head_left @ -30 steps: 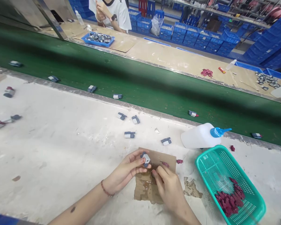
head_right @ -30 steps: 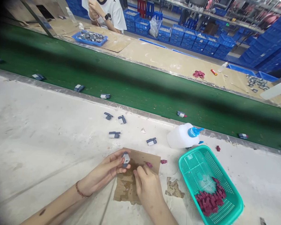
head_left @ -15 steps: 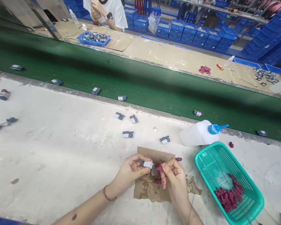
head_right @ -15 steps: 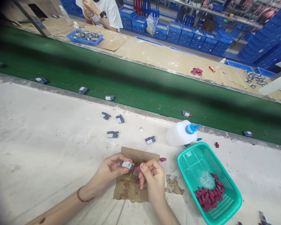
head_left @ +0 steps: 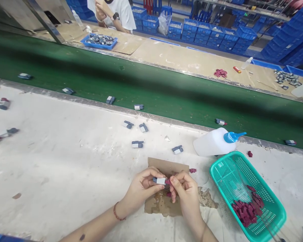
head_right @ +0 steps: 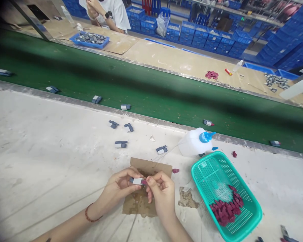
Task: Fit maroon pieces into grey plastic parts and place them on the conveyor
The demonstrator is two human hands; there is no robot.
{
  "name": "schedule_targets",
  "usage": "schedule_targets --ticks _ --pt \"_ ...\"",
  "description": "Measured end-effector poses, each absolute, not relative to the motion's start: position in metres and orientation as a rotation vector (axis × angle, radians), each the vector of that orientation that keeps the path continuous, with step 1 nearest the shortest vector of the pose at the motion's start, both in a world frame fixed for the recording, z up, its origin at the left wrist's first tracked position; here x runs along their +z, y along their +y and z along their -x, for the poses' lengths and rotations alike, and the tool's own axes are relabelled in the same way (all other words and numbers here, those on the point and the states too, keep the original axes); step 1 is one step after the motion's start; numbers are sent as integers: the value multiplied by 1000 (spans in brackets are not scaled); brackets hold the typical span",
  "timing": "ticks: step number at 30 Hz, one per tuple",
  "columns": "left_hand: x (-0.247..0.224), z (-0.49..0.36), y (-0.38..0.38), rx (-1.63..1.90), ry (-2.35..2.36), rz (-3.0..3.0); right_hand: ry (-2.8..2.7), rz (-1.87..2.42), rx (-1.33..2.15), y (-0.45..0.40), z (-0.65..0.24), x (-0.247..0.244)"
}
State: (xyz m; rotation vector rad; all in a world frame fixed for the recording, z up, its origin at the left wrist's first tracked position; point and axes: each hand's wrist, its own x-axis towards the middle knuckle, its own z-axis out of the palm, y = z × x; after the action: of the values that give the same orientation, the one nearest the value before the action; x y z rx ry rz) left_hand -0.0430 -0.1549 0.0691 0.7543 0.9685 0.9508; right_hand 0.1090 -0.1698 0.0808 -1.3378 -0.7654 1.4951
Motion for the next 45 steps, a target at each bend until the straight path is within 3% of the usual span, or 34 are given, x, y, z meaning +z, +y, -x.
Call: schedule_targets --ticks 16,25,33,38,45 --pt "67 47 -157 1026 1088 -1285 -846 1420 1452 -176 -104 78" --pt "86 48 -129 832 1063 -1399 -853 1387 1422 -174 -114 78" --pt "87 39 -2 853 1307 -1738 -1434 1771 714 -193 -201 117" --pt "74 25 62 801 1380 -2090 -1570 2158 270 -216 -276 108" --pt "57 38 76 635 1512 -2346 -1796 2313 403 -236 -307 92"
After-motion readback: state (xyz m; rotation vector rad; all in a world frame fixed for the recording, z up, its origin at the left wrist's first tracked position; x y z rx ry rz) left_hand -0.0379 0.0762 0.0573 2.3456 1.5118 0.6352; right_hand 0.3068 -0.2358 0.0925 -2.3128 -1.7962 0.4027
